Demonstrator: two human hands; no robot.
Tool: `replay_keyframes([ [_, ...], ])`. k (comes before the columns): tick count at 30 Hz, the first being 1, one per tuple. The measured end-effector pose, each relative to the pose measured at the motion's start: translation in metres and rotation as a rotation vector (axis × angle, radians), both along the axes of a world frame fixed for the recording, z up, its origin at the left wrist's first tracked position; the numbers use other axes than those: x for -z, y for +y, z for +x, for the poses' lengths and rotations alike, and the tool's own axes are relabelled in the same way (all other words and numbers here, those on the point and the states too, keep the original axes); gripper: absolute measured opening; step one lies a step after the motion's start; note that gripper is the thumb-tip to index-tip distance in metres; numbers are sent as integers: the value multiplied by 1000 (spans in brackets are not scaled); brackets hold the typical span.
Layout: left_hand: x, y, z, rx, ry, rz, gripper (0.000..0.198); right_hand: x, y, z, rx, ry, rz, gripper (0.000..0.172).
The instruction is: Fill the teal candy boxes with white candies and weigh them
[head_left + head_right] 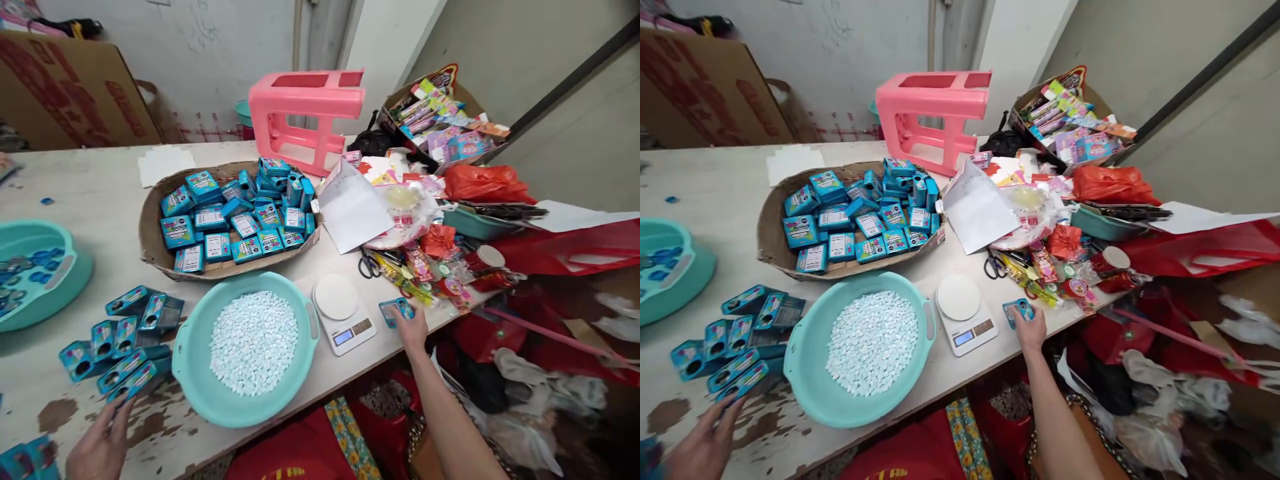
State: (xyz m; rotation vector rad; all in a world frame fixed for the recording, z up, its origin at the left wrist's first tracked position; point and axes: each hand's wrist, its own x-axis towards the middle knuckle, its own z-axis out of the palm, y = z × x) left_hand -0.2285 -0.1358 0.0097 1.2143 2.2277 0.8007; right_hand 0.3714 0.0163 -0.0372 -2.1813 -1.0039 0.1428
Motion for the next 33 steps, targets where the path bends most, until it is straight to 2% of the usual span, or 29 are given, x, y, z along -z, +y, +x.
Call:
replay_keyframes([
  [2,-6,-3,-1,-219,262,64,22,-4,-1,-4,7,20,18,62],
  [3,-11,0,1,-312,307,96,22,-10,0,-9,4,14,49,61],
  [6,-23,27,22,-437,175,171,20,-32,8,-37,-112,-9,160,58],
  [8,-22,57,49,-419,-25,210,19,-43,17,-64,-287,35,180,55],
  [10,-13,88,83,-262,-228,183,21,-46,27,-92,-451,107,167,52],
  [11,-6,101,101,-136,-291,152,21,-45,32,-105,-517,131,159,50],
  [12,0,112,119,5,-311,111,21,-42,36,-116,-571,144,145,48],
  [14,13,124,152,317,-196,-4,19,-36,42,-131,-656,153,110,45],
  [16,22,120,175,579,41,-129,19,-33,43,-135,-693,155,90,49],
  [18,28,106,187,783,213,-218,26,-34,40,-128,-663,158,115,56],
  [20,31,89,189,929,245,-282,32,-38,32,-114,-555,174,167,57],
  [22,32,77,185,983,198,-372,30,-40,23,-98,-414,219,189,51],
  [25,28,72,177,935,38,-461,20,-38,5,-77,-236,284,157,48],
  [27,24,77,172,850,-153,-407,19,-35,-6,-68,-173,315,128,50],
  [30,18,88,163,572,-531,-282,26,-29,-20,-62,-144,349,105,50],
  [33,14,98,153,271,-969,-273,28,-25,-26,-62,-145,373,101,48],
])
